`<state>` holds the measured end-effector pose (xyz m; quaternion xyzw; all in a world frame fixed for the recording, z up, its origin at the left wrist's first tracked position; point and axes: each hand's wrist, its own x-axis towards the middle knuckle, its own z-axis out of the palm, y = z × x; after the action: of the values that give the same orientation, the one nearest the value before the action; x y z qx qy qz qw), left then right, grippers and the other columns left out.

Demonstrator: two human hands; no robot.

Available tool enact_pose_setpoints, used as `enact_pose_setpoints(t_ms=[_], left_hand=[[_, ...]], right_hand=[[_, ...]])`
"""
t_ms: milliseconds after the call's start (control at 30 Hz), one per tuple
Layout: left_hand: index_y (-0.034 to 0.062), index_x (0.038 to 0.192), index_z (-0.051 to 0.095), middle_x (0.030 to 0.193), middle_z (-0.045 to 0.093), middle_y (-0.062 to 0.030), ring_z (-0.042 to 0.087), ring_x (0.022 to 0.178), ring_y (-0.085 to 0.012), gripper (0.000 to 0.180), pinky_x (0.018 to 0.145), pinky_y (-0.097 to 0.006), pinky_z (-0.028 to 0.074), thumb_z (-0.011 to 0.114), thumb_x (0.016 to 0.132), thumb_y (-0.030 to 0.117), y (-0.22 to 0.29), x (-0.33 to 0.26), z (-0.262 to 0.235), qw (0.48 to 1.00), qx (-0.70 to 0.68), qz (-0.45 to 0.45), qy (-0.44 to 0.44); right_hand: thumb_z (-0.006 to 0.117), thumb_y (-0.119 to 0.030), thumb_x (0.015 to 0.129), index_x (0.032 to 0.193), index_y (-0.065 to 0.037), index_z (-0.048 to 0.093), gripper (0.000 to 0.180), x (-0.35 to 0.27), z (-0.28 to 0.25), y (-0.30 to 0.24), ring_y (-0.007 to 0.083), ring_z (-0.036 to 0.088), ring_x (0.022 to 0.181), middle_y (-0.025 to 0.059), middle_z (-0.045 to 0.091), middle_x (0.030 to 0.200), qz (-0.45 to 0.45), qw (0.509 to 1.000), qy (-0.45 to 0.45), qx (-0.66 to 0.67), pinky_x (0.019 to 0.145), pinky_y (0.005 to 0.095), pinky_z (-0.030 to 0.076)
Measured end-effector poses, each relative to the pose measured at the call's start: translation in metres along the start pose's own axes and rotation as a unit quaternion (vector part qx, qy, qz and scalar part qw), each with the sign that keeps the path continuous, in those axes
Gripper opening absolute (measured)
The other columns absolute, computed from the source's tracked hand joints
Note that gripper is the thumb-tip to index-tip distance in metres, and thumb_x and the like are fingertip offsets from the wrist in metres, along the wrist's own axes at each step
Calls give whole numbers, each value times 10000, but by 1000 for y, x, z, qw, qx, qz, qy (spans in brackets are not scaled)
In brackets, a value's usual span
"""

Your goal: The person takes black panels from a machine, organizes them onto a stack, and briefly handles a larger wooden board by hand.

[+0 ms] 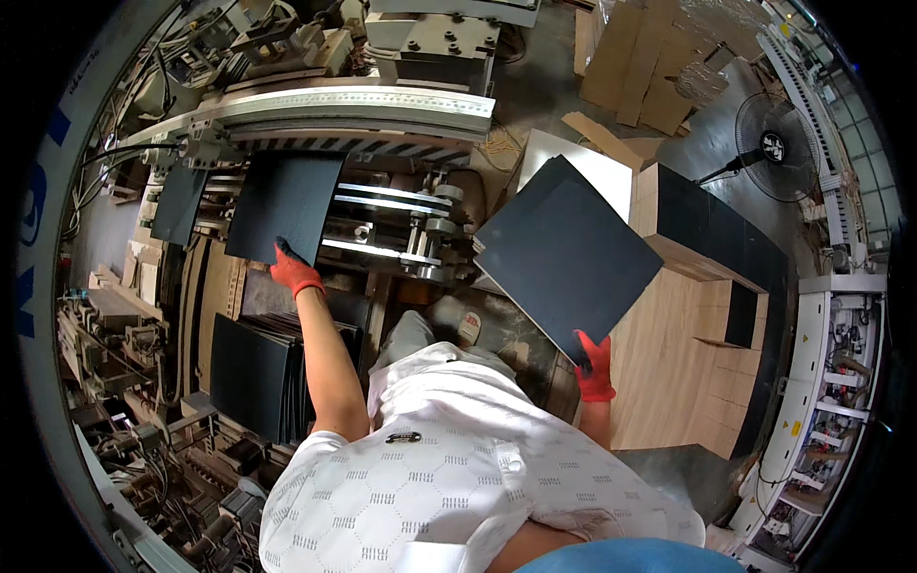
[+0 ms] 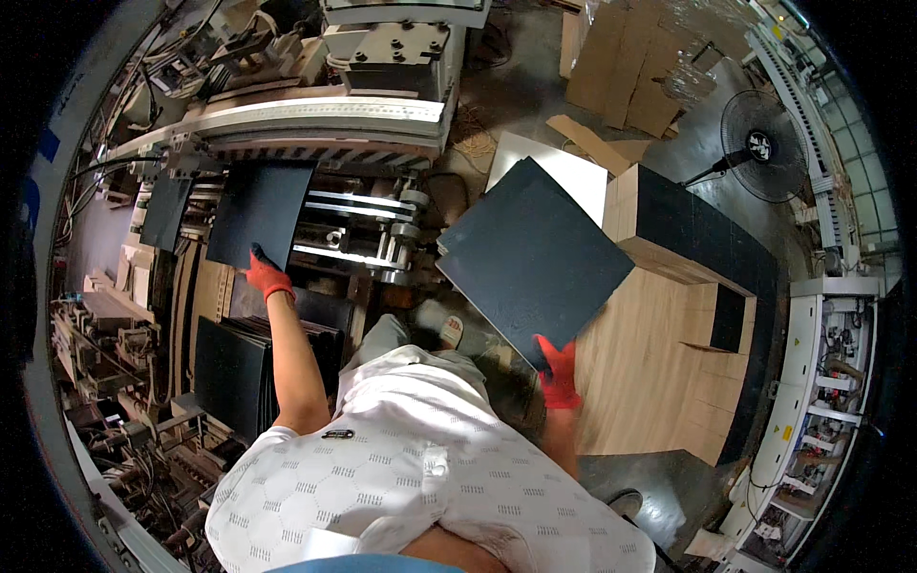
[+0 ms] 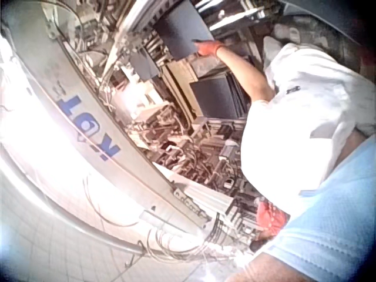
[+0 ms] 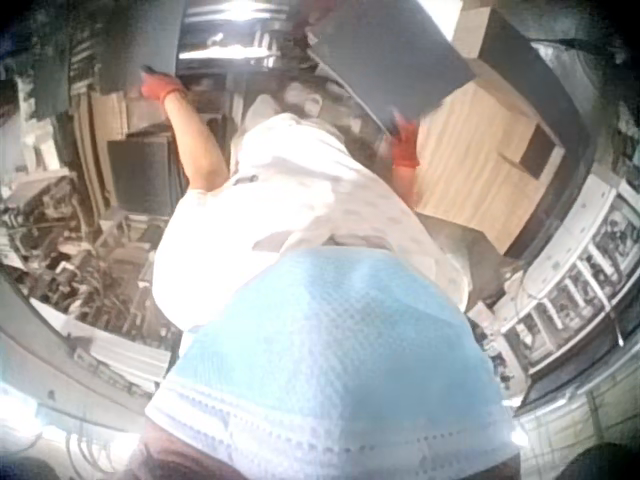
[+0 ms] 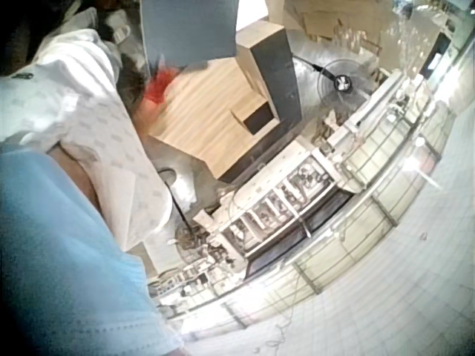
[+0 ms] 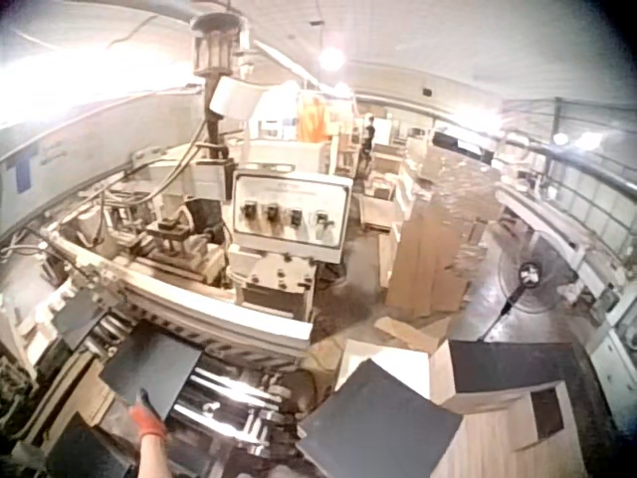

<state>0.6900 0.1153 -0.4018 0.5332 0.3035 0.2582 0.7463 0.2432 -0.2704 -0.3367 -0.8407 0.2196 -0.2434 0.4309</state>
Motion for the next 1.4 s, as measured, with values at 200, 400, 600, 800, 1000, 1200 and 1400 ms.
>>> enact_pose_setpoints(t_ms=[200, 400, 600, 800, 1000, 1200, 1400], left_hand=[[-136, 990, 568, 986, 649, -183, 621, 774, -249, 462, 721, -398, 524, 762, 808, 241, 7, -1, 3, 999, 36, -15, 10], [-115, 1100, 547, 1118, 614, -196, 573, 968, -288, 528, 889, -420, 455, 550, 943, 389, 13, -1, -4, 972, 196, -2, -129], [32, 1134, 538, 903, 575, -89, 517, 686, -171, 249, 613, -325, 450, 476, 971, 210, 65, -102, -103, 978, 150, -3, -145], [5, 1255, 502, 1089, 587, -170, 604, 832, -242, 356, 734, -358, 500, 534, 927, 139, 42, -110, -159, 968, 228, 30, -101], [5, 1269, 496, 1129, 571, -176, 589, 897, -256, 397, 782, -372, 488, 565, 897, 126, 37, -82, -196, 948, 287, 48, -125], [5, 1283, 490, 1169, 554, -182, 574, 961, -271, 442, 830, -387, 476, 595, 868, 114, 38, -75, -220, 934, 319, 68, -144], [4, 1297, 484, 1209, 538, -189, 559, 1026, -285, 490, 878, -402, 465, 625, 838, 101, 37, -70, -274, 917, 367, 98, -123]], right_hand=[[728, -167, 831, 1099, -12, 619, 329, 63, 13, 6, 131, 605, 680, 63, 652, 960, 303, 885, 9, 354, 540, 274, 489], [716, -432, 782, 628, -69, 572, 420, 103, -3, -42, 218, 631, 661, 103, 607, 638, 382, 917, -57, -103, 546, 344, 487], [597, -465, 814, 677, -39, 616, 448, 146, 0, -80, 378, 592, 651, 186, 612, 702, 157, 967, -162, -120, 601, 478, 444], [656, -326, 894, 1275, -85, 479, 484, 152, 160, -143, 140, 627, 632, 42, 619, 797, 182, 839, -386, 337, 540, 272, 524], [717, -450, 806, 1511, -166, -68, 1093, 152, 342, -212, 195, 587, 524, 101, 604, 780, 216, 827, -434, 285, 457, 314, 492], [682, -415, 826, 1456, -94, 137, 892, 169, 441, -228, 304, 614, 984, 209, 580, 1094, 358, 821, -342, 283, 835, 497, 483], [732, -371, 748, 1163, -6, 452, 619, 158, 484, -195, 386, 529, 1105, 225, 549, 1147, 175, 949, -202, 165, 960, 431, 420]])
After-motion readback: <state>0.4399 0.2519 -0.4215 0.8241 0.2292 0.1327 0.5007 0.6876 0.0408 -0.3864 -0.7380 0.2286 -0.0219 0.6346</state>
